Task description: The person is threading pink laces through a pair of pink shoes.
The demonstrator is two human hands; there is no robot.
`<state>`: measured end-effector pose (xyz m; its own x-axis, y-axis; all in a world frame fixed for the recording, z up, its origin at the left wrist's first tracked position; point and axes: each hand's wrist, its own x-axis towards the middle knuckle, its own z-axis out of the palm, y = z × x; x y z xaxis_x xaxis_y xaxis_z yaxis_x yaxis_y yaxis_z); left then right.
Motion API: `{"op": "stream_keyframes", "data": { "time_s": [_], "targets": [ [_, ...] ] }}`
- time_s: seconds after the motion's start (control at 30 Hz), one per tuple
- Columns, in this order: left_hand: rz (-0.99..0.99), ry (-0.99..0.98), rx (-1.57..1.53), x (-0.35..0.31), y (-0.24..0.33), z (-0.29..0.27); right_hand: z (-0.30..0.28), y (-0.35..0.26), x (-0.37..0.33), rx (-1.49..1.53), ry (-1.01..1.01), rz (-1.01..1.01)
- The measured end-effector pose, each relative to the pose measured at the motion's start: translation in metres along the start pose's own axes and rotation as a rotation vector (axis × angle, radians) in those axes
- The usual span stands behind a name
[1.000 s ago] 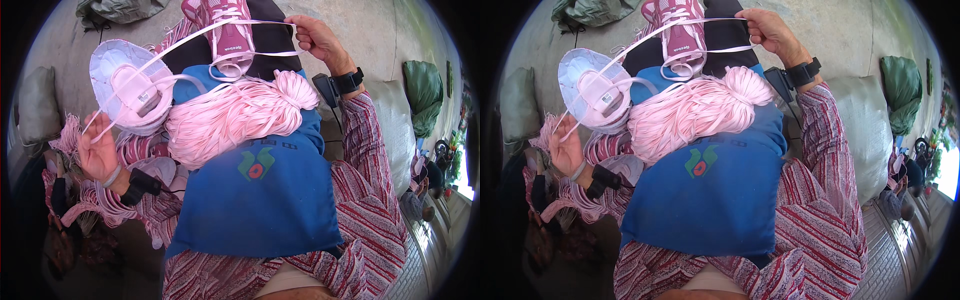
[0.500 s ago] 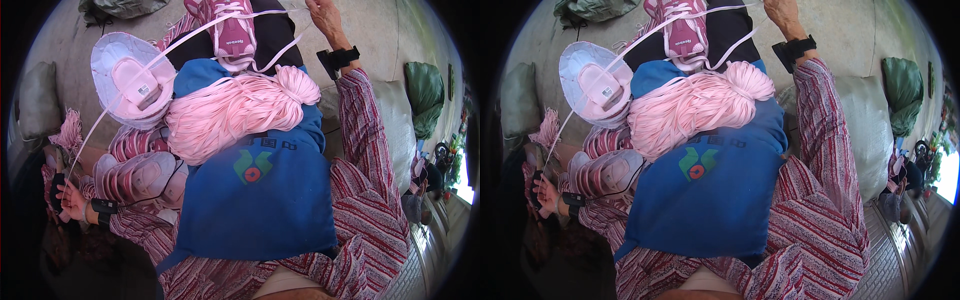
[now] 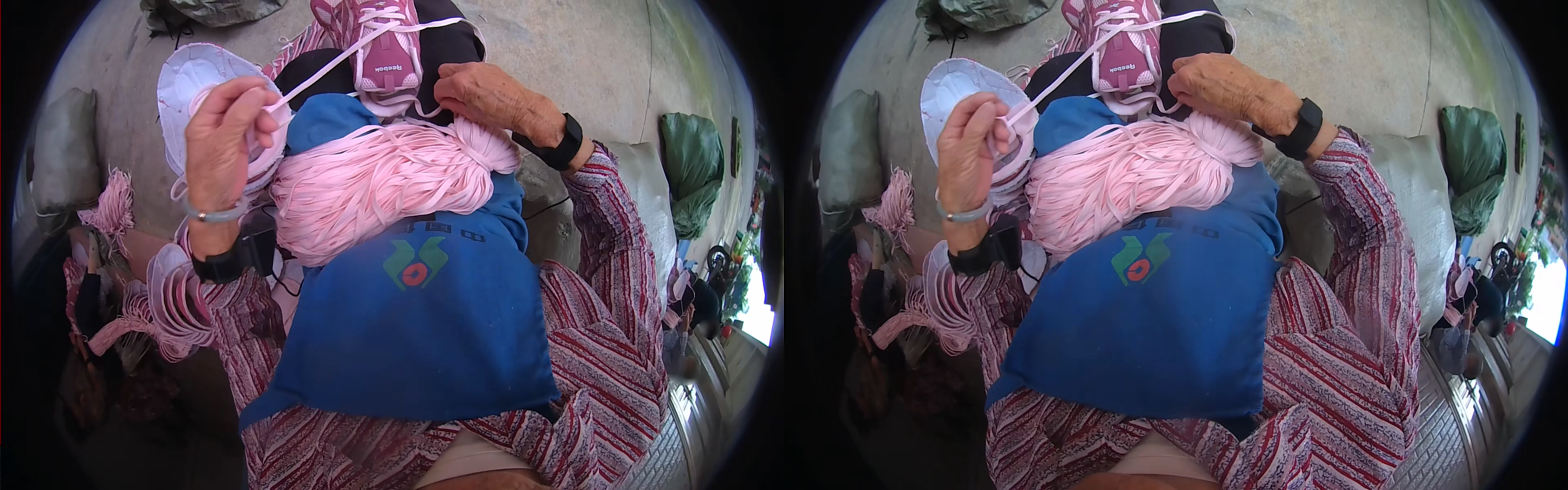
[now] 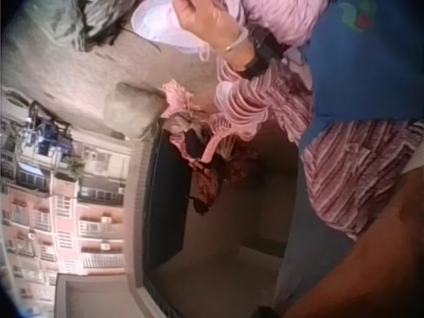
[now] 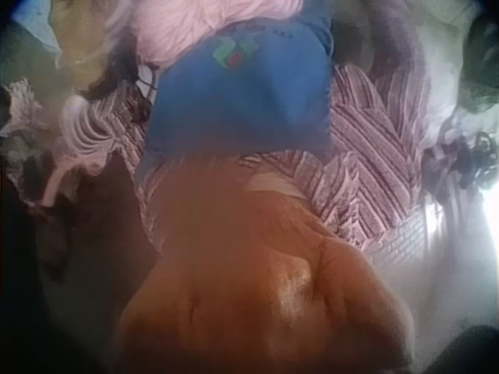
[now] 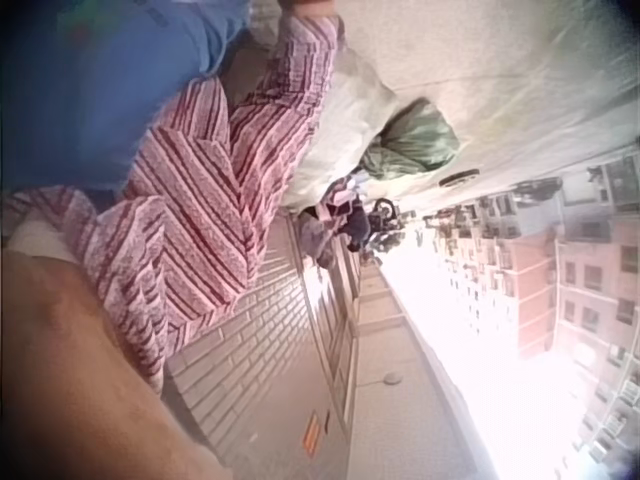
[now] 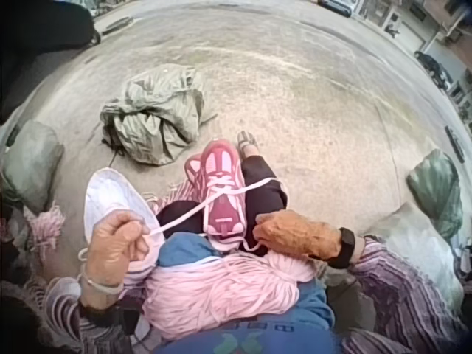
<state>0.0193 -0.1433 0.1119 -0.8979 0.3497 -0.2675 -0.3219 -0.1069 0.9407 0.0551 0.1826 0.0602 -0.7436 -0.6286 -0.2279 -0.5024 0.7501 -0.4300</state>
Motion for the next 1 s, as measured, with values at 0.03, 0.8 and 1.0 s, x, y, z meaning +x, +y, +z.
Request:
{"op": "stream_keyframes", "data": {
  "time_s": [0.03, 0.8, 1.0],
  "targets": [
    [-0.050, 0.007, 0.058, 0.006, -0.008, 0.015, 0.004, 0.001, 0.003, 0.009, 0.004, -0.017],
    [0.284, 0.175, 0.791, 0.088, -0.067, 0.041, -0.005, 0.010, -0.009, 0.203, 0.368, 0.055],
    [0.263, 0.148, 0.726, 0.094, -0.068, 0.044, 0.003, 0.011, -0.001, 0.029, 0.200, -0.032]
  ]
}}
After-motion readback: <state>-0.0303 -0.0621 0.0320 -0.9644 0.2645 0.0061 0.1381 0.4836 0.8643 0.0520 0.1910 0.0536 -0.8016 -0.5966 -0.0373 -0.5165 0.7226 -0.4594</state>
